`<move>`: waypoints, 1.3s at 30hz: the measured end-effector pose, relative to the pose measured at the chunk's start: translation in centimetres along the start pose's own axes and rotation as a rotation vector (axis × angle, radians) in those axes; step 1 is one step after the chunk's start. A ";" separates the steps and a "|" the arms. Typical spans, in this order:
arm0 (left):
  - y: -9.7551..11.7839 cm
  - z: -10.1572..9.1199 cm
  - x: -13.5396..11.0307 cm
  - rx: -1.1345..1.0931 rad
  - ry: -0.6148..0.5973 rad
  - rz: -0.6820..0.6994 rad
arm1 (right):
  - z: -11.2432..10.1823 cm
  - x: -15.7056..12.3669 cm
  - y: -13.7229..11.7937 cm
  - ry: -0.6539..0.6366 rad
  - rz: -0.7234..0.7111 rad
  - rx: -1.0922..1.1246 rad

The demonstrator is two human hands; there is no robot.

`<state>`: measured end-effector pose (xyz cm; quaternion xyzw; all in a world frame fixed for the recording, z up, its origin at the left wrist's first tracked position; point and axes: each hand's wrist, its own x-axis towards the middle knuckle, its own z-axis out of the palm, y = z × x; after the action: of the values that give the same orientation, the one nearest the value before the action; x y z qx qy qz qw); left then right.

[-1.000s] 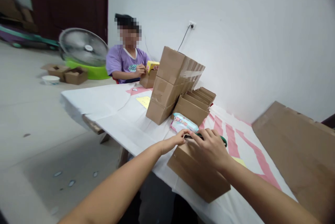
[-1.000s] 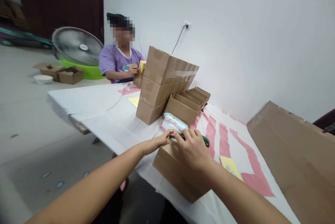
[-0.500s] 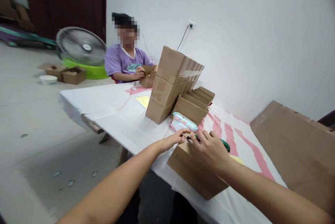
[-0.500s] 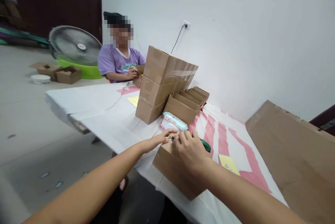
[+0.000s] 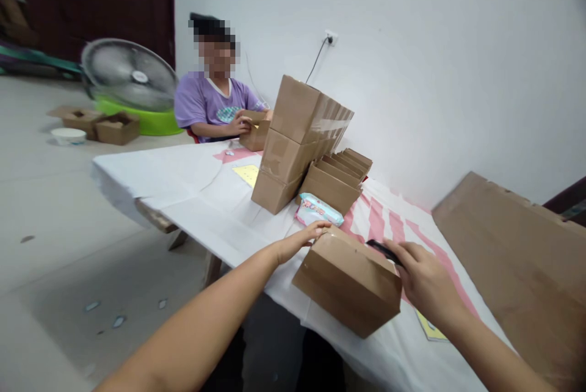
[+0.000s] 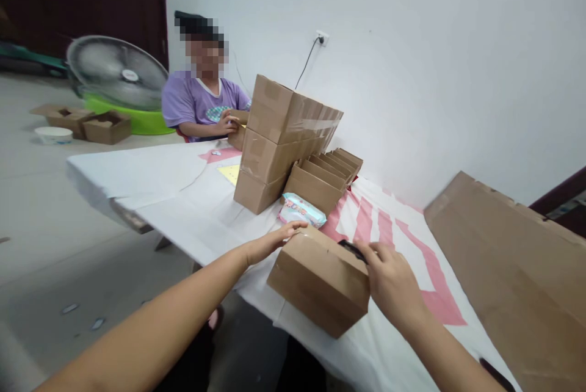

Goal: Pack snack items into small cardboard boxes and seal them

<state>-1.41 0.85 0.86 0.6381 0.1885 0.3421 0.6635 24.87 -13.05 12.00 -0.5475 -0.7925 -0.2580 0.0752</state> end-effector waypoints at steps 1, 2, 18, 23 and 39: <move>0.0 0.1 0.1 -0.017 0.003 -0.008 | 1.1 -1.8 1.2 0.003 0.106 0.060; 0.0 0.1 0.1 -0.025 0.007 -0.014 | 2.4 -3.8 2.3 -0.010 0.215 0.101; -0.5 0.1 1.1 0.034 0.055 -0.067 | 10.4 -14.7 2.7 -0.133 0.501 0.293; -0.1 0.5 1.0 0.042 0.090 -0.084 | 5.3 -10.7 -0.4 0.060 0.473 0.605; -2.6 0.1 2.2 -0.007 0.105 0.111 | 1.2 -8.7 -5.2 0.208 -0.042 0.982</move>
<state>0.75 2.45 -1.23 0.6265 0.1862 0.4122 0.6348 23.72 -21.07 5.83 -0.4028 -0.8196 0.0905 0.3973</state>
